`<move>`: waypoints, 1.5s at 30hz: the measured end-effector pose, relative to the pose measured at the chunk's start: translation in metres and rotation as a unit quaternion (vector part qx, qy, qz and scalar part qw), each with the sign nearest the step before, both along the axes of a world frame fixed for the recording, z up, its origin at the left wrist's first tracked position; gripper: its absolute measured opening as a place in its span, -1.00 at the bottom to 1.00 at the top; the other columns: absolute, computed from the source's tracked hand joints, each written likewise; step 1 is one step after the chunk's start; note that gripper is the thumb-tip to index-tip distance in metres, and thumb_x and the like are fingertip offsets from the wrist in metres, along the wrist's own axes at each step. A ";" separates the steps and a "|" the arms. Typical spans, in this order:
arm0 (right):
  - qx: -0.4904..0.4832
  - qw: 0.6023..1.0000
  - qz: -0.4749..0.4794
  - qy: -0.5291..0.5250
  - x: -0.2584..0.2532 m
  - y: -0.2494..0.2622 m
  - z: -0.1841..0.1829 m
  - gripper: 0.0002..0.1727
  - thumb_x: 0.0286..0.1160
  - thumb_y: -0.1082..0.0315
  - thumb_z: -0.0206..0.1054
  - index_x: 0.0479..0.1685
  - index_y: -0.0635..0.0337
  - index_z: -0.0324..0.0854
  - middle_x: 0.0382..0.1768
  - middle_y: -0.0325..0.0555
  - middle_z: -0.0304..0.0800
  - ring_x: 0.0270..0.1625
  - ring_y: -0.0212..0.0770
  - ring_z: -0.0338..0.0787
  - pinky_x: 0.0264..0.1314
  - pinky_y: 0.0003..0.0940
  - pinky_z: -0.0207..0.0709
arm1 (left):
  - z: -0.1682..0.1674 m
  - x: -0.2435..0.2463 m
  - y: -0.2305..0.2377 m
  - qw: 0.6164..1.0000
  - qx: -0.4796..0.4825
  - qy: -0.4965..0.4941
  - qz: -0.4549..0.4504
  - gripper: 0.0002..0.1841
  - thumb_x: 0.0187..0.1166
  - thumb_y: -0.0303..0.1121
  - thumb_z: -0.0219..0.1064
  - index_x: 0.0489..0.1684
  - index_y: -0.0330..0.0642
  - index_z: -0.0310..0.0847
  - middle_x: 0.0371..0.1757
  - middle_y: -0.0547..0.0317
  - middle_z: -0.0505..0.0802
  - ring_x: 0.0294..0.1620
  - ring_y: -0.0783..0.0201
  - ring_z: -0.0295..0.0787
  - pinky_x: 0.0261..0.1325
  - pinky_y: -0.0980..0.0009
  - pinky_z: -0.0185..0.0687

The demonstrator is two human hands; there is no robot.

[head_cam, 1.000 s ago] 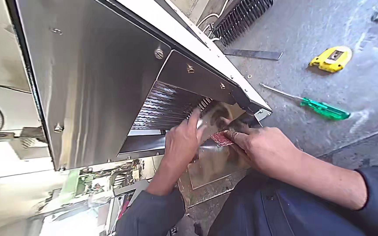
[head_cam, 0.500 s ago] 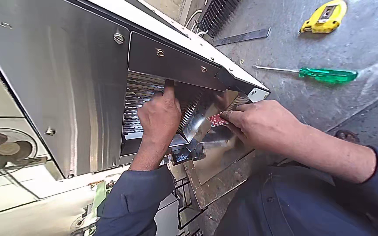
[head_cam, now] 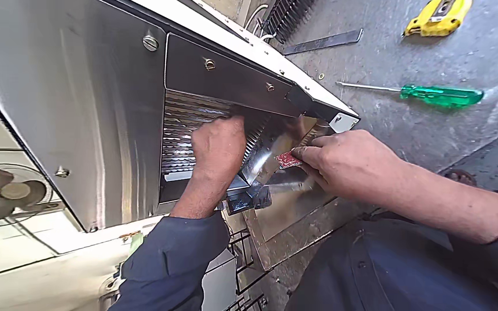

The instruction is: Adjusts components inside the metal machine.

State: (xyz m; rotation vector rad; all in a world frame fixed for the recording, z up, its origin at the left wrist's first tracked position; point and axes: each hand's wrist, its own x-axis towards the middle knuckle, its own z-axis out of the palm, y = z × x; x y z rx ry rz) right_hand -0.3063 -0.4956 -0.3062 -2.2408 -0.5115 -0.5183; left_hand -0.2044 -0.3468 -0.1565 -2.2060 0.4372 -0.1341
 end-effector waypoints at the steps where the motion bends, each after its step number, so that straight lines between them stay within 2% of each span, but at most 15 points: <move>1: -0.004 1.000 0.000 0.002 0.000 0.000 0.000 -0.74 0.58 0.18 0.21 -0.11 -0.01 0.83 -0.47 -0.19 0.72 -0.45 -0.13 0.76 -0.58 -0.20 0.45 | -0.005 0.000 0.000 1.000 0.000 0.007 -0.003 -0.78 0.67 -0.41 0.15 -0.19 -0.23 0.75 -0.41 -0.32 0.82 -0.34 -0.43 0.82 -0.46 -0.30 0.55; 7: 0.001 1.000 0.008 0.003 0.000 0.001 0.000 -0.72 0.62 0.16 0.19 -0.06 -0.03 0.83 -0.46 -0.19 0.72 -0.44 -0.12 0.76 -0.59 -0.20 0.45 | -0.023 0.000 0.003 0.999 -0.008 0.022 -0.030 -0.74 0.70 -0.39 0.13 -0.34 -0.24 0.71 -0.47 -0.27 0.80 -0.38 -0.38 0.82 -0.49 -0.24 0.57; 11: 0.002 1.000 0.011 0.001 0.000 0.001 0.000 -0.72 0.61 0.17 0.20 -0.04 -0.01 0.83 -0.43 -0.16 0.75 -0.41 -0.10 0.78 -0.57 -0.19 0.48 | -0.029 0.003 -0.001 0.999 0.004 0.049 -0.010 -0.74 0.71 -0.38 0.12 -0.27 -0.21 0.74 -0.43 -0.27 0.82 -0.33 -0.37 0.84 -0.43 -0.24 0.59; 16: 0.011 1.000 0.012 -0.005 0.000 0.001 -0.002 -0.76 0.58 0.20 0.22 -0.12 0.02 0.82 -0.50 -0.19 0.67 -0.47 -0.12 0.73 -0.61 -0.21 0.42 | -0.036 0.006 0.000 0.998 0.011 0.056 -0.010 -0.75 0.72 -0.33 0.13 -0.19 -0.16 0.75 -0.44 -0.22 0.83 -0.35 -0.32 0.85 -0.45 -0.20 0.59; 19: 0.017 1.000 0.010 -0.014 0.000 0.001 -0.002 -0.75 0.59 0.20 0.22 -0.14 0.03 0.81 -0.50 -0.18 0.67 -0.47 -0.12 0.74 -0.61 -0.22 0.43 | -0.030 0.000 0.002 0.999 -0.009 0.042 0.000 -0.78 0.70 -0.33 0.17 -0.18 -0.22 0.73 -0.42 -0.25 0.82 -0.36 -0.36 0.83 -0.46 -0.23 0.58; 21: 0.021 1.000 0.009 -0.018 0.001 0.001 -0.003 -0.74 0.61 0.19 0.21 -0.14 0.03 0.82 -0.51 -0.19 0.67 -0.47 -0.13 0.73 -0.60 -0.23 0.44 | -0.019 -0.005 0.003 1.000 -0.023 0.021 0.001 -0.80 0.68 -0.35 0.19 -0.13 -0.26 0.71 -0.45 -0.30 0.80 -0.38 -0.41 0.81 -0.48 -0.28 0.55; 24: 0.022 0.999 0.009 -0.023 0.001 0.002 -0.003 -0.74 0.61 0.19 0.21 -0.15 0.03 0.82 -0.52 -0.19 0.67 -0.48 -0.13 0.73 -0.60 -0.24 0.42 | -0.001 -0.009 0.007 0.999 -0.015 -0.030 0.000 -0.76 0.69 -0.37 0.14 0.08 -0.26 0.68 -0.48 -0.33 0.78 -0.43 -0.44 0.79 -0.54 -0.26 0.50; 28: 0.013 1.000 0.011 -0.016 0.001 0.002 -0.001 -0.75 0.58 0.18 0.23 -0.16 0.04 0.82 -0.52 -0.18 0.67 -0.48 -0.12 0.73 -0.61 -0.23 0.43 | 0.021 -0.011 0.015 0.996 0.003 -0.085 -0.016 -0.72 0.72 -0.35 0.05 0.13 -0.28 0.61 -0.52 -0.34 0.73 -0.49 -0.44 0.76 -0.60 -0.25 0.44; 32: 0.009 1.000 0.013 -0.017 0.001 0.003 -0.001 -0.72 0.59 0.18 0.20 -0.12 0.03 0.83 -0.52 -0.18 0.67 -0.49 -0.12 0.73 -0.61 -0.23 0.42 | 0.023 -0.011 0.013 0.994 0.002 -0.108 0.001 -0.67 0.73 -0.36 0.02 0.29 -0.25 0.57 -0.54 -0.30 0.73 -0.48 -0.43 0.76 -0.58 -0.23 0.45; 35: 0.008 1.000 0.010 -0.017 0.002 0.001 -0.002 -0.73 0.59 0.19 0.21 -0.11 0.03 0.84 -0.51 -0.18 0.68 -0.49 -0.13 0.74 -0.61 -0.23 0.43 | 0.022 -0.011 0.004 0.991 -0.009 -0.125 0.049 -0.61 0.74 -0.32 0.01 0.42 -0.35 0.41 -0.52 -0.33 0.74 -0.42 -0.46 0.79 -0.51 -0.26 0.51; 38: 0.009 1.000 0.010 -0.016 0.001 0.002 -0.003 -0.73 0.58 0.18 0.22 -0.10 0.03 0.83 -0.51 -0.18 0.68 -0.48 -0.12 0.74 -0.61 -0.22 0.44 | 0.019 -0.011 0.011 0.989 -0.033 -0.138 0.028 -0.54 0.75 -0.30 0.00 0.50 -0.44 0.31 -0.50 -0.34 0.73 -0.43 -0.46 0.78 -0.51 -0.26 0.53; 39: 0.010 1.000 0.010 -0.016 0.000 0.001 -0.003 -0.73 0.58 0.18 0.21 -0.10 0.03 0.83 -0.51 -0.17 0.68 -0.48 -0.12 0.74 -0.60 -0.22 0.45 | 0.019 -0.013 0.015 0.989 -0.043 -0.140 0.010 -0.55 0.75 -0.29 0.00 0.47 -0.44 0.31 -0.52 -0.32 0.72 -0.45 -0.44 0.78 -0.53 -0.25 0.53; 41: 0.006 1.000 0.007 -0.015 0.000 0.000 -0.002 -0.72 0.57 0.18 0.20 -0.11 0.03 0.83 -0.51 -0.17 0.68 -0.49 -0.11 0.74 -0.61 -0.21 0.44 | 0.019 -0.020 0.026 0.987 -0.073 -0.142 -0.033 -0.51 0.73 -0.27 0.02 0.57 -0.35 0.33 -0.57 -0.25 0.71 -0.55 -0.37 0.75 -0.59 -0.21 0.50; 42: 0.002 1.000 0.005 -0.014 0.000 0.000 -0.002 -0.72 0.58 0.19 0.19 -0.13 0.03 0.82 -0.51 -0.17 0.69 -0.49 -0.11 0.74 -0.62 -0.20 0.45 | 0.018 -0.025 0.033 0.985 -0.093 -0.140 -0.051 -0.49 0.72 -0.27 0.04 0.61 -0.28 0.38 -0.59 -0.22 0.71 -0.60 -0.34 0.73 -0.61 -0.20 0.47; 45: -0.011 1.000 -0.009 -0.006 0.000 0.001 0.001 -0.71 0.59 0.18 0.17 -0.24 0.07 0.79 -0.54 -0.18 0.63 -0.52 -0.11 0.71 -0.63 -0.21 0.42 | 0.009 -0.038 0.055 0.983 -0.138 -0.099 -0.065 -0.52 0.67 -0.27 0.13 0.55 -0.18 0.56 -0.57 -0.18 0.77 -0.61 -0.28 0.74 -0.61 -0.20 0.49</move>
